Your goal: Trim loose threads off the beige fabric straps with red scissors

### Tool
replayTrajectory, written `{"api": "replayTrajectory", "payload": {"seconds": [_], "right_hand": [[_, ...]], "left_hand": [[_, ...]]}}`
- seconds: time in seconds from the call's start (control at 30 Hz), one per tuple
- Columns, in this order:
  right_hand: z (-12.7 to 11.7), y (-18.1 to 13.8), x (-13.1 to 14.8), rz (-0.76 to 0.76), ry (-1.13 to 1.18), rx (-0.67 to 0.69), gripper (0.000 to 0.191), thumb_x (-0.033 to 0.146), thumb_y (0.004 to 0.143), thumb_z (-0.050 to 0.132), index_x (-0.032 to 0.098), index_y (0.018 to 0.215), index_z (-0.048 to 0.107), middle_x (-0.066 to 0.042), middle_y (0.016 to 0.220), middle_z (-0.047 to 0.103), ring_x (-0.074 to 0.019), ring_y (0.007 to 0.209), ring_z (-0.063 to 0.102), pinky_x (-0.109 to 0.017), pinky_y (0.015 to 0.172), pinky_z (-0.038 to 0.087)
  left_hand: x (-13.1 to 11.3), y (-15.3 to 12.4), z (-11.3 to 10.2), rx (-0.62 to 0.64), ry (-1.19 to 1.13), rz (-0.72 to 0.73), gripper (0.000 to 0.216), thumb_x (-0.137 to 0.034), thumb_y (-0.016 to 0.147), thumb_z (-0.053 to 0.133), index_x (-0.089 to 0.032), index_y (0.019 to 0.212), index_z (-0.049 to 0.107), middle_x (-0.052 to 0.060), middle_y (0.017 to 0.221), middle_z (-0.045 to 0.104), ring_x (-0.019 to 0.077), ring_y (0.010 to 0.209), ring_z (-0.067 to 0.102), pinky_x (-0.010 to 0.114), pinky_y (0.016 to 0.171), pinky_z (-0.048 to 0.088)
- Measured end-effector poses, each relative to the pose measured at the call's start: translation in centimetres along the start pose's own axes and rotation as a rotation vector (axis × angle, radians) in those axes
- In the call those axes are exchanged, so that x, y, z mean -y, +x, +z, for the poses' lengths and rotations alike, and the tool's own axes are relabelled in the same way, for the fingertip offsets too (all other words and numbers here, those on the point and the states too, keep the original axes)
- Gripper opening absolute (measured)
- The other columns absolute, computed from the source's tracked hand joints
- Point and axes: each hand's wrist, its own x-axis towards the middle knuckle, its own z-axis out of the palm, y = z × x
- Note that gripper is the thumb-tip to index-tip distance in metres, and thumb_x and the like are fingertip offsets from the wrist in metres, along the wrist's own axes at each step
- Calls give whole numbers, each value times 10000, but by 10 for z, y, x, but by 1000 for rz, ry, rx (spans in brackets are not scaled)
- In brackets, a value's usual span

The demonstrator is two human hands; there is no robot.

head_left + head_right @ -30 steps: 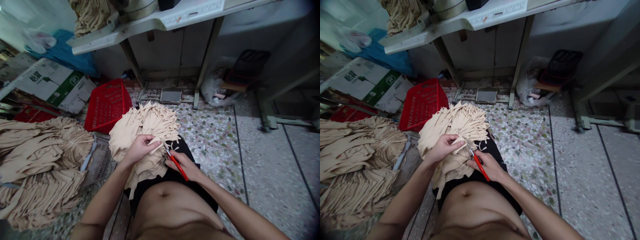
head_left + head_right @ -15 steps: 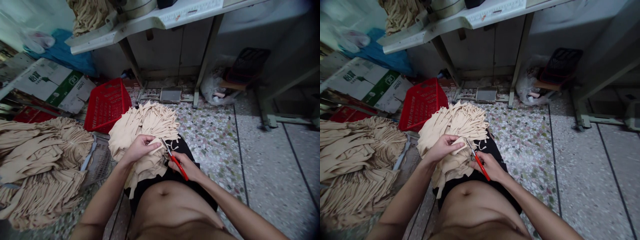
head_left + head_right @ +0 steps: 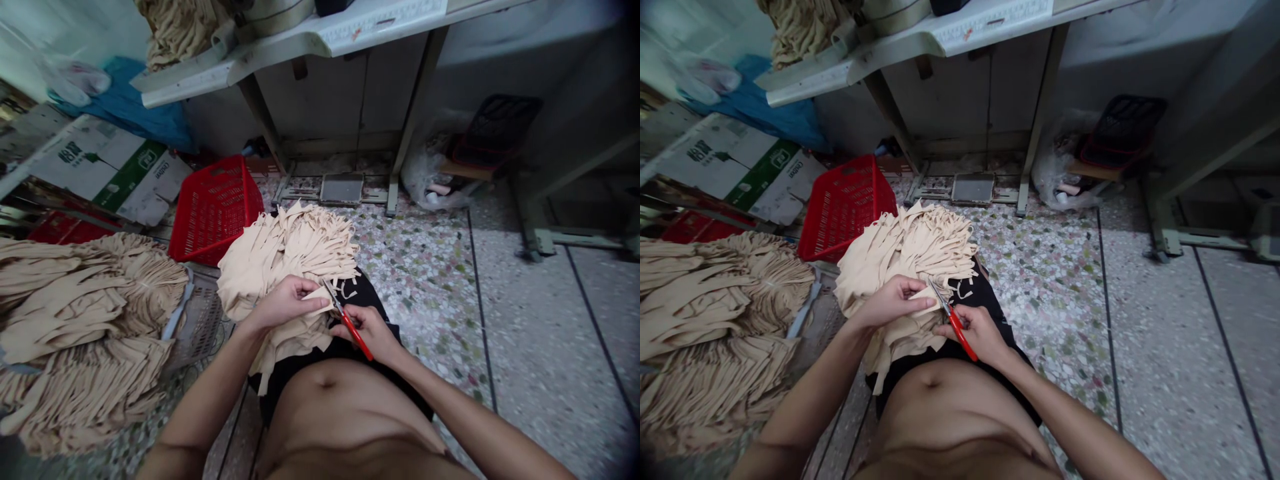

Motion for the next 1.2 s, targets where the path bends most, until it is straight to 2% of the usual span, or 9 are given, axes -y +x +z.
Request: {"api": "replayTrajectory", "payload": {"seconds": [0.07,0.17,0.23,0.3,0.43,0.57,0.8,0.97,1.2], "right_hand": [[1,-7,-4,-9,23,-23,542,554,798,821,200,623,450,71,538,408,-98,511,352,-233,480,259],[-1,-12,-10,16,69,-114,524,543,741,871,200,643,487,68,533,453,-100,496,386,-227,469,293],[-4,-7,-9,75,120,-216,506,545,710,891,202,667,522,61,523,493,-106,470,416,-227,451,320],[-8,3,-3,105,168,-312,486,535,683,911,201,689,558,49,519,536,-115,451,448,-232,441,351],[-14,29,14,13,203,-403,425,497,672,927,190,745,642,2,608,636,-139,506,530,-247,485,434],[-12,48,30,-52,217,-376,396,482,681,922,188,766,670,-37,716,707,-149,545,574,-257,508,471],[3,58,40,-21,259,-299,411,466,660,940,198,753,643,8,632,657,-136,501,552,-234,459,429],[2,48,26,71,250,-251,433,480,659,937,197,738,618,23,577,621,-127,464,530,-231,445,421],[-5,35,28,119,175,-216,443,545,725,875,197,697,602,20,519,592,-125,447,500,-240,433,403]], "left_hand": [[-7,-10,-4,50,58,41,317,-421,896,722,-113,820,735,9,734,598,121,681,511,222,629,386],[-6,-29,-15,353,175,91,254,-404,868,768,-151,852,784,27,749,630,140,712,554,240,658,408],[11,-40,-21,577,216,60,241,-416,840,800,-181,895,808,31,736,650,148,700,570,248,641,407],[38,-48,-22,625,234,-15,262,-443,849,783,-185,885,812,33,724,660,144,668,564,249,610,399],[82,-61,-20,559,157,-205,365,-517,784,823,-162,866,802,18,663,642,119,601,533,221,561,397],[59,-70,-28,441,48,-212,400,-471,796,829,-164,1047,778,60,829,718,152,713,640,224,632,480],[17,-21,-57,-493,476,191,297,-333,948,613,-178,1192,681,85,1032,661,194,884,629,277,732,497],[28,12,-70,-424,460,129,166,-292,874,664,-152,964,665,31,849,621,158,749,562,264,673,453],[18,-2,-85,-327,-30,57,308,-320,766,812,-158,928,608,-12,809,569,104,710,535,212,645,421]]}}
